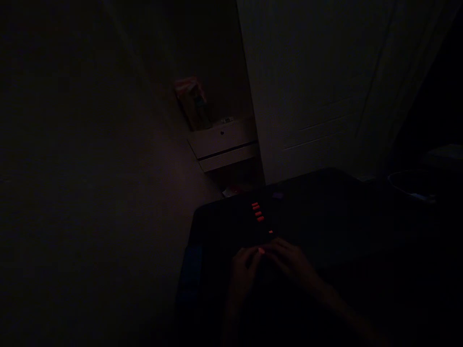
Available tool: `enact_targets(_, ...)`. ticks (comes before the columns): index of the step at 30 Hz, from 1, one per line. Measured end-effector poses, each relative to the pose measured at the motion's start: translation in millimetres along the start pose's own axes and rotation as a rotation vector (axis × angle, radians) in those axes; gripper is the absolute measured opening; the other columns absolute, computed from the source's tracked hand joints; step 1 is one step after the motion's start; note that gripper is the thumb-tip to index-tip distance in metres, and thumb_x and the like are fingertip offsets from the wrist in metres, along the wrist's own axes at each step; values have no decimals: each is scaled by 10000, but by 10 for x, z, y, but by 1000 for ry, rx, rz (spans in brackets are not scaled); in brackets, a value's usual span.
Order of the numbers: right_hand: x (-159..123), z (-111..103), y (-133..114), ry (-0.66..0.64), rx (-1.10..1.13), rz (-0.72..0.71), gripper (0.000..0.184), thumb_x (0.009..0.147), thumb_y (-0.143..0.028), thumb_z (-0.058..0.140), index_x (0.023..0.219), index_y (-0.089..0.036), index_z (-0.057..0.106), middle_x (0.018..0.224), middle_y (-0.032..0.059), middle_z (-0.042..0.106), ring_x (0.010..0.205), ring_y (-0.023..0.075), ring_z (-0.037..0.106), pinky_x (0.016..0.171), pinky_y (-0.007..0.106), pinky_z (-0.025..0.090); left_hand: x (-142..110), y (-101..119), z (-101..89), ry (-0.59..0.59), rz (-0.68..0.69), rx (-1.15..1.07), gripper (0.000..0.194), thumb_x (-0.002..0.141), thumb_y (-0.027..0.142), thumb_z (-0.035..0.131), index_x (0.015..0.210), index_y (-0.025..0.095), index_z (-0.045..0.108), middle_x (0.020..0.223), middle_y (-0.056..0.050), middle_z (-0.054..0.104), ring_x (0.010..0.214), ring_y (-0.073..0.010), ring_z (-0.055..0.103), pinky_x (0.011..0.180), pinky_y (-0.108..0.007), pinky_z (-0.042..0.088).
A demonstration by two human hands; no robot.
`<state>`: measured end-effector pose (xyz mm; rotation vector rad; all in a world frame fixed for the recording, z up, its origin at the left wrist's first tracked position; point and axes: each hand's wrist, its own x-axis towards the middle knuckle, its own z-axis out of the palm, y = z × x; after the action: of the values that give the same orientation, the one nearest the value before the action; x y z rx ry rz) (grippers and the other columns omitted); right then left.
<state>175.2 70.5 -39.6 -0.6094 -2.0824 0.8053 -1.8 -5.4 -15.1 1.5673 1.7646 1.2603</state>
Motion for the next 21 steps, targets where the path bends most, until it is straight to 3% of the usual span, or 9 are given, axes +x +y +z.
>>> enact_targets(6,10,11,-4,22,-17,22,186,1039,-287,551,1093,-254,726,1060,64,733,949,207,724,855,317,596,-1,-9,-5,-22,29,-4,255,968,372,600,1062,253,805,1063,-76,793,992,-252,715,926,-385,542)
enact_targets(10,12,-6,-38,7,15,1,207,1045,-275,543,1149,-254,721,1101,65,747,1005,208,726,906,320,585,-1,12,-12,-31,36,-1,254,973,343,579,1002,243,811,998,-68,796,950,-248,714,889,-375,542)
enact_targets(16,-9,-17,-36,-16,16,-35,259,1050,-287,527,1180,-265,750,1068,70,772,942,203,749,843,308,606,3,33,-12,-20,38,27,274,962,342,571,869,243,808,881,-57,788,865,-241,708,832,-367,543)
enact_targets(21,-38,7,13,14,-3,-33,257,1045,-296,540,1167,-265,763,1064,73,786,932,209,758,845,318,612,12,-13,8,18,-2,-26,228,934,362,623,974,236,809,987,-65,805,943,-254,734,895,-387,554)
